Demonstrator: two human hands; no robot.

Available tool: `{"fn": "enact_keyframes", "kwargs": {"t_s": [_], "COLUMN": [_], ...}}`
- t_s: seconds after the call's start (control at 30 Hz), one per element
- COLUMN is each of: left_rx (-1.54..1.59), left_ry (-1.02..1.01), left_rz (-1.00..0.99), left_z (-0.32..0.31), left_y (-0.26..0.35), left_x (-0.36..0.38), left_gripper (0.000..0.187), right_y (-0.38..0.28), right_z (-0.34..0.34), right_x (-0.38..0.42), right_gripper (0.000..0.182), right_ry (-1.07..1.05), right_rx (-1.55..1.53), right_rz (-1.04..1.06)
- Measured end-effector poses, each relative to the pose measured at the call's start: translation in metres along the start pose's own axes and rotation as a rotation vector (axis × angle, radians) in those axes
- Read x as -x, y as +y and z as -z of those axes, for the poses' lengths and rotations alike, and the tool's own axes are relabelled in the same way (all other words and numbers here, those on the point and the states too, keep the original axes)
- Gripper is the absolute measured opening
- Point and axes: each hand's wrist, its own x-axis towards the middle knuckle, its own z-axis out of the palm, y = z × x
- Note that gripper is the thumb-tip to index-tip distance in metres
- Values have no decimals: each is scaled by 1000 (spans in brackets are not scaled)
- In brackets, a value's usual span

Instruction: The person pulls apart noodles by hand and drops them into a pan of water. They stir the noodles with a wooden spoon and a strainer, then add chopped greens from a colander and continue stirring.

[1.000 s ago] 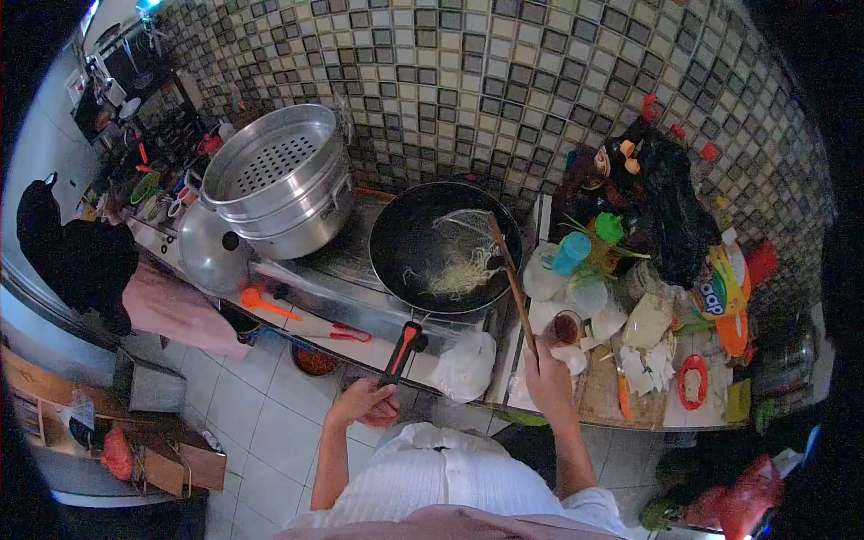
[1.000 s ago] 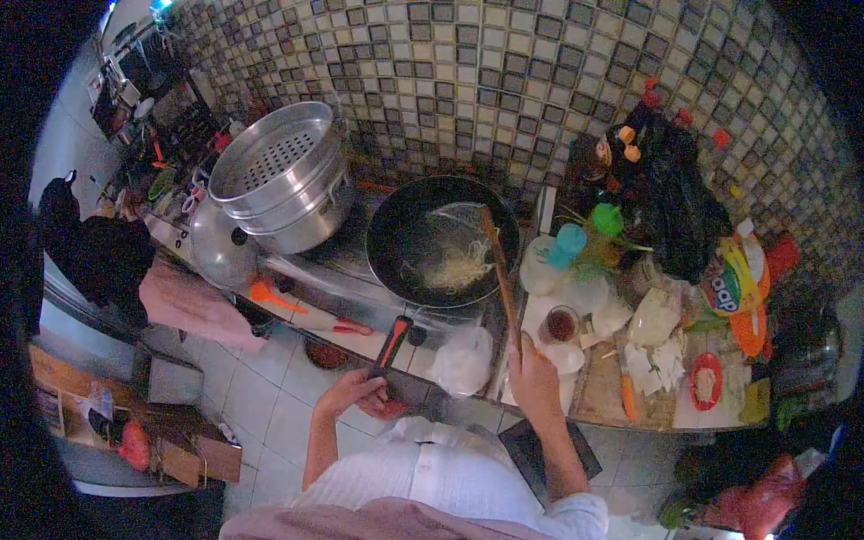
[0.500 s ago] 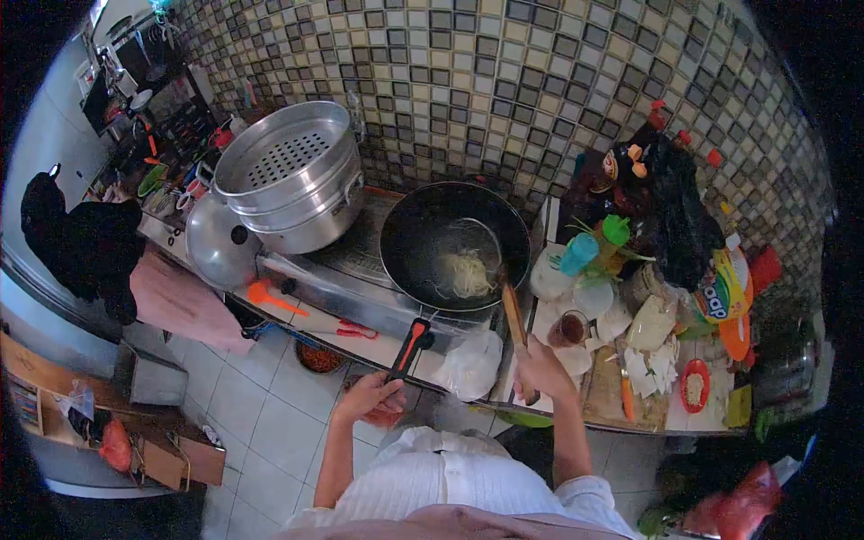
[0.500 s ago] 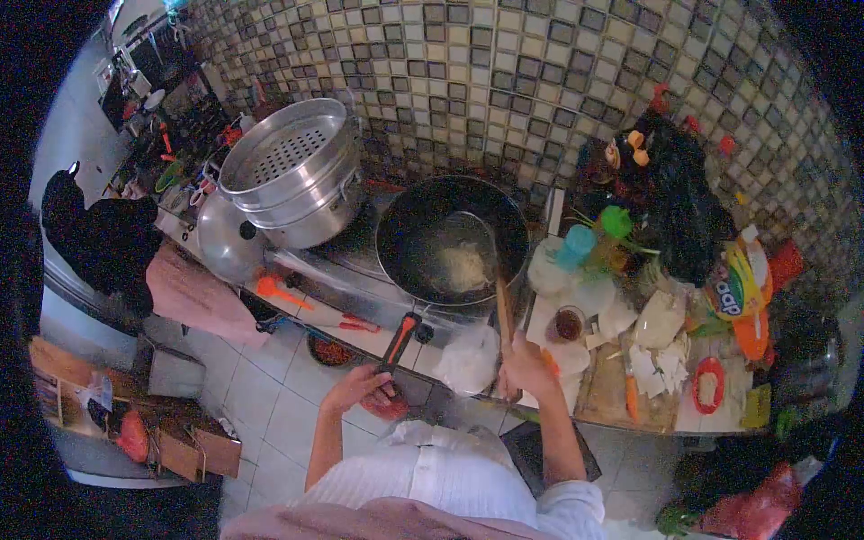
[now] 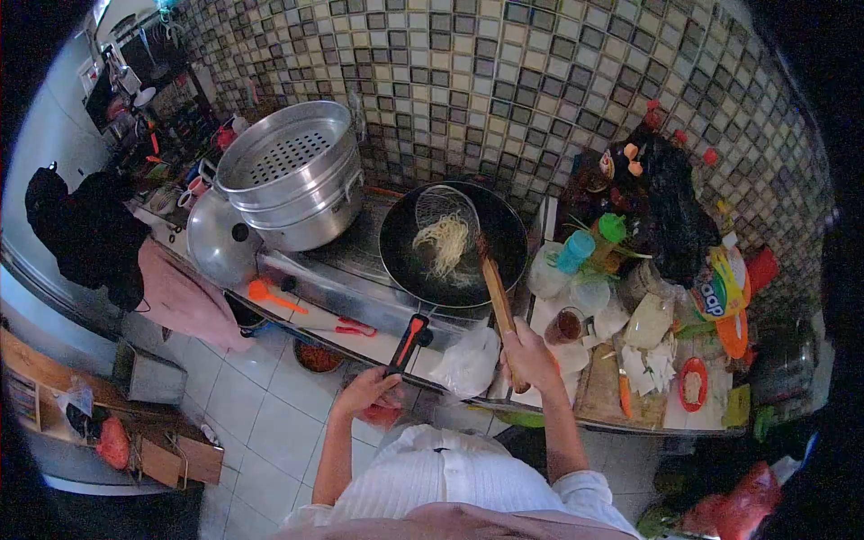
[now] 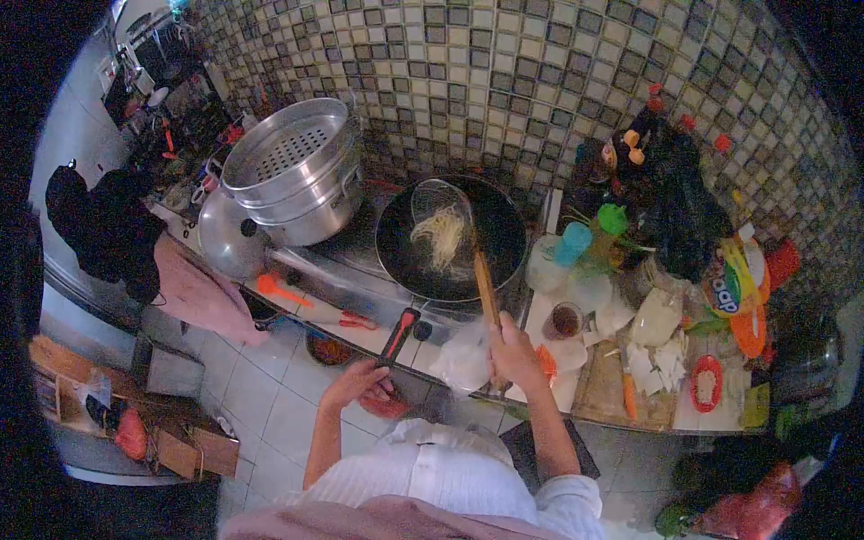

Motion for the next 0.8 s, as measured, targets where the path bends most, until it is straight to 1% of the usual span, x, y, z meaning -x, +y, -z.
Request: {"fn": "enact_keyframes", "kwargs": {"t_s": [0.03,0.1,0.13,0.2,0.23,0.3,0.33,0.4,0.43,0.5,0.53,0.6,0.7,0.8], "left_rx": [-15,-31,-27,-23,-29,-34,-30,-28,-30,-31,-31,-31,-26,21], "left_ry": [2,5,20,34,31,28,20,12,14,16,16,13,20,27], "left_rz": [2,3,-4,-11,-17,-23,-10,5,10,17,24,30,11,15], "left_z": [-1,-3,-4,-5,-5,-5,-5,-4,-4,-4,-4,-4,-4,-6], "left_y": [2,4,3,3,4,6,7,8,8,7,7,7,6,8], "left_x": [1,2,3,4,4,5,5,5,4,4,4,4,5,7], "left_gripper": [29,28,26,24,24,25,26,27,27,27,28,29,29,30], "right_y": [4,10,9,4,6,12,12,10,14,28,30,32,42,40], "right_z": [-1,-4,-5,-8,-8,-7,-6,-2,2,8,8,10,9,4], "right_x": [-2,-2,2,11,12,13,13,15,13,5,0,-13,-42,-60], "right_gripper": [26,31,31,34,34,27,27,38,38,38,38,32,30,29], "right_ry": [0,178,178,238,238,238,237,246,247,313,313,394,431,436], "right_rx": [0,559,559,854,853,959,958,957,956,947,947,909,856,772], "right_rz": [1,181,182,172,172,144,145,115,114,190,188,155,125,186]}}
